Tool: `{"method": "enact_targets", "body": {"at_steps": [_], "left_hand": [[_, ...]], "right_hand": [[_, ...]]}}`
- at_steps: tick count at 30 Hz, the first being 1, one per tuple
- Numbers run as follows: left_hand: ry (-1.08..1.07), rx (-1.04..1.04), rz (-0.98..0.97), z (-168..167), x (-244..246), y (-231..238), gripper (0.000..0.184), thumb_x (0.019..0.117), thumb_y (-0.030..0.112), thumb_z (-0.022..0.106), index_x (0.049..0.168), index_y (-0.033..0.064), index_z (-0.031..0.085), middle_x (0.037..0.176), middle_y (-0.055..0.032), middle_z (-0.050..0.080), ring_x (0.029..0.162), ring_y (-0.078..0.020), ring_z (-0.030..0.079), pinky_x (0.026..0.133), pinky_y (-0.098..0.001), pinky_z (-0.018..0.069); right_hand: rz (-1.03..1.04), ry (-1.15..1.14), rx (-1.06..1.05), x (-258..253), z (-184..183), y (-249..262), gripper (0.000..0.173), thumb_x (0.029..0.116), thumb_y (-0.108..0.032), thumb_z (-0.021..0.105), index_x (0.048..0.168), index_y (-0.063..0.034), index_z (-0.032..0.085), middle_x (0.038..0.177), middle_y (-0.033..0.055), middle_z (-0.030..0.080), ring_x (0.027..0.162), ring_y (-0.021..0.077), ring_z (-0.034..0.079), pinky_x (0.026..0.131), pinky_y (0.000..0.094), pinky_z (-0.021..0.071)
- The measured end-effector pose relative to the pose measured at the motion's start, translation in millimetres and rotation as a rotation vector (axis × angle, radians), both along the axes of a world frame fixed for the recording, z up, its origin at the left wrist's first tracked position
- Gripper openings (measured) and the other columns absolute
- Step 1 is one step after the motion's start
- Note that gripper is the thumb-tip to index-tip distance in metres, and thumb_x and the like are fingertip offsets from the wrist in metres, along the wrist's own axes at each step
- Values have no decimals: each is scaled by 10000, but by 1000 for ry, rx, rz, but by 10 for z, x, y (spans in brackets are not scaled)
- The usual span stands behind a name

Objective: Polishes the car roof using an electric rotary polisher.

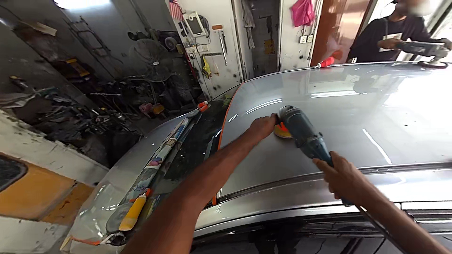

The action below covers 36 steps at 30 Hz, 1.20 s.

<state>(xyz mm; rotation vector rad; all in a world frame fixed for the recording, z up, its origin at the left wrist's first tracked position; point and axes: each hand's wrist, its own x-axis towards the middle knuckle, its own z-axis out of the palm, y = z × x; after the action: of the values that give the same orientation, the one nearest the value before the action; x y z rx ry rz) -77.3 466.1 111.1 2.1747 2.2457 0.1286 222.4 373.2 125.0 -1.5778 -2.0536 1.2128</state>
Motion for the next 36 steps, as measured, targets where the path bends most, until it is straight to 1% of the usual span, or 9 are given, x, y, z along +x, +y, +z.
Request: {"method": "enact_targets", "body": {"at_steps": [4, 8, 11, 14, 18, 22, 31, 34, 36], "left_hand": [[64, -24, -227, 214, 923, 694, 454, 1022, 252, 600, 1404, 26, 504, 1132, -247, 687, 1062, -446, 683, 874, -617, 546], [99, -48, -397, 325, 1761, 1082, 474, 1019, 240, 604, 1434, 41, 489, 1189, -235, 684, 1124, -430, 670, 917, -611, 537], [117, -64, -484, 354, 2127, 1151, 468, 1023, 232, 597, 1435, 40, 483, 1207, -235, 675, 1140, -428, 664, 925, -608, 536], [119, -76, -526, 371, 2212, 1159, 486, 1015, 238, 619, 1434, 34, 481, 1209, -236, 672, 1145, -431, 659, 934, -613, 530], [85, -82, -511, 350, 1859, 1098, 494, 1022, 234, 610, 1431, -5, 470, 1180, -261, 669, 1121, -453, 658, 931, -633, 520], [92, -100, -392, 297, 1151, 882, 466, 1037, 227, 573, 1416, -18, 455, 1146, -272, 664, 1085, -460, 665, 916, -632, 522], [32, -145, -14, -4, -752, -213, 461, 1059, 240, 550, 1398, -46, 425, 1050, -275, 663, 983, -459, 686, 857, -641, 540], [-7, -151, 106, -133, -1173, -658, 478, 1071, 239, 535, 1424, -56, 404, 1065, -277, 661, 986, -452, 687, 870, -630, 541], [-24, -152, 169, -202, -1349, -919, 461, 1074, 239, 537, 1404, -56, 408, 1044, -273, 660, 968, -444, 690, 861, -617, 544]], "right_hand": [[-241, 89, -14, 630, 13, 84, 396, 1082, -435, 497, 1118, -44, 542, 680, 115, 611, 471, 229, 625, 455, 406, 583], [-417, 125, 7, 1127, 35, 33, 386, 1093, -409, 477, 1089, -30, 549, 642, 114, 591, 435, 223, 602, 423, 403, 570], [-482, 154, 10, 1321, 74, -69, 358, 1100, -385, 469, 1075, -38, 555, 617, 117, 578, 410, 221, 586, 398, 397, 559], [-508, 162, -8, 1358, 94, -124, 360, 1098, -391, 471, 1097, -41, 554, 632, 122, 587, 418, 224, 597, 408, 400, 571], [-442, 142, -6, 1158, 46, -78, 401, 1087, -438, 483, 1103, -41, 541, 655, 132, 607, 443, 242, 622, 427, 418, 581], [-330, 127, -32, 667, 60, -50, 424, 1078, -470, 486, 1111, -49, 513, 677, 129, 608, 474, 244, 636, 449, 425, 589], [69, 22, -32, -708, 10, -138, 430, 1064, -480, 500, 1146, -58, 508, 757, 117, 621, 519, 222, 647, 492, 407, 583], [180, -11, -4, -1074, -75, -225, 432, 1060, -480, 498, 1157, -59, 515, 769, 118, 627, 542, 229, 651, 516, 408, 579], [224, -22, 7, -1252, -116, -315, 425, 1062, -472, 498, 1167, -61, 510, 762, 119, 627, 550, 232, 655, 524, 405, 575]]}}
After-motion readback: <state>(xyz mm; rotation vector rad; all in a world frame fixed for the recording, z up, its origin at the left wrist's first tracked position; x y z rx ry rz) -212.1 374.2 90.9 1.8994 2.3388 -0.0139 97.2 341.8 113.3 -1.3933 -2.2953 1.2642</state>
